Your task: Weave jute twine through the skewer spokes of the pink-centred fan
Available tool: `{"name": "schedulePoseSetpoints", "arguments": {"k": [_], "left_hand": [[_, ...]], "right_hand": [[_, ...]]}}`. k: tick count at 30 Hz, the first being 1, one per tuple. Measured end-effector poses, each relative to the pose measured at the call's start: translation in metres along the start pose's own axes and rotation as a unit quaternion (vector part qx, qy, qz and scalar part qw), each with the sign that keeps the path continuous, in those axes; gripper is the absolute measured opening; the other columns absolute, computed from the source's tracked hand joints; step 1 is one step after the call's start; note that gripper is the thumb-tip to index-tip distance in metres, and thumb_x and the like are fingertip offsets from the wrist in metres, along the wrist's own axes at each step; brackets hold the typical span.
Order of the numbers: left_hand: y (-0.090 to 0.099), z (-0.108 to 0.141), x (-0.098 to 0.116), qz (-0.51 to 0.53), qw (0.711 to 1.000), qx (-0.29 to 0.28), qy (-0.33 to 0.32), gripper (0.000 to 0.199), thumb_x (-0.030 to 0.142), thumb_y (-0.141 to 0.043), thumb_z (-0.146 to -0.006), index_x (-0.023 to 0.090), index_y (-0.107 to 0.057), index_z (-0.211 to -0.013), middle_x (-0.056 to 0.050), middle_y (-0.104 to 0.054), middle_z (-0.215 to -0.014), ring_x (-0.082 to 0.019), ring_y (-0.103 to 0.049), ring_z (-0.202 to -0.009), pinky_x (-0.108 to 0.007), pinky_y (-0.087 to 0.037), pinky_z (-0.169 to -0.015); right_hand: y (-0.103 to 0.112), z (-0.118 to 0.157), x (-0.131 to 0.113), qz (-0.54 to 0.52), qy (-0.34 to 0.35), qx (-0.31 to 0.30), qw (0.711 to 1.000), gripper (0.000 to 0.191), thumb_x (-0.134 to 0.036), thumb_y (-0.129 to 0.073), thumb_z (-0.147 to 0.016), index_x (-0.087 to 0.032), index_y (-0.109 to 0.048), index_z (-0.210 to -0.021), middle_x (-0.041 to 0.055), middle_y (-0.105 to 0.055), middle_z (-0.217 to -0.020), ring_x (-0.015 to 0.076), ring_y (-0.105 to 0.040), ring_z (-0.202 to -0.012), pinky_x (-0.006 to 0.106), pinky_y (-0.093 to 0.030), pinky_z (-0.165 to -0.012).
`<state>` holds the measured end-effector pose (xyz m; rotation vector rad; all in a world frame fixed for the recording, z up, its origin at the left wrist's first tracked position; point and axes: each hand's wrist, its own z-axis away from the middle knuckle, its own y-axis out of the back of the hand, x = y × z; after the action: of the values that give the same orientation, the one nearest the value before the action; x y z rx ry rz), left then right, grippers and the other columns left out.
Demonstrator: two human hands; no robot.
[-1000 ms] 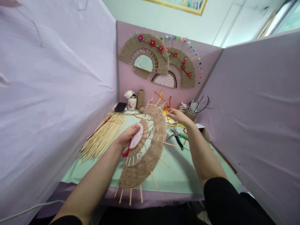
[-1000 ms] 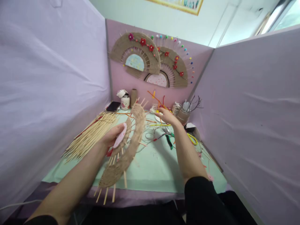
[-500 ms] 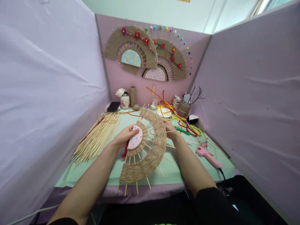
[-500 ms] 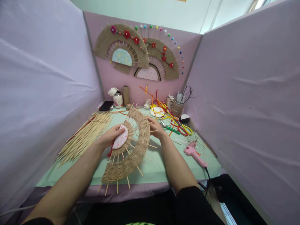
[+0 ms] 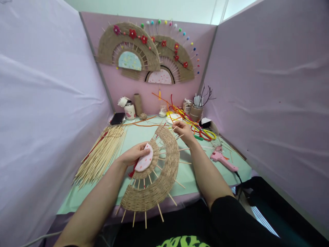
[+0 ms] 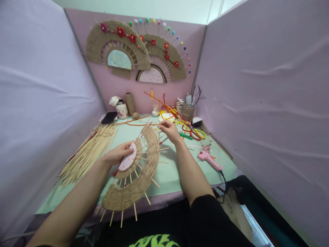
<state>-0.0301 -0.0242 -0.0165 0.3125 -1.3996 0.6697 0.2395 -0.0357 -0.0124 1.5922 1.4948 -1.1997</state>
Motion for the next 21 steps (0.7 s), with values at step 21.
{"name": "schedulePoseSetpoints", "arguments": {"k": [21], "left_hand": [[-0.007,-0.002,-0.011,-0.023,0.995,-0.077,0.053,0.037,0.037,-0.073,-0.067,0.014,-0.054,-0.089,-0.002,-0.059,-0.075,-0.009,-0.054,-0.057,-0.020,-0.040,-0.050]], "right_hand": [[0.016,0.010,-0.019,0.067,-0.006,-0.059,0.996,0.015,-0.029,-0.068,-0.066,-0.020,-0.056,-0.068,-0.0045,-0.047,-0.058,0.0084,-0.038,-0.053,0.023,-0.029,-0.050]]}}
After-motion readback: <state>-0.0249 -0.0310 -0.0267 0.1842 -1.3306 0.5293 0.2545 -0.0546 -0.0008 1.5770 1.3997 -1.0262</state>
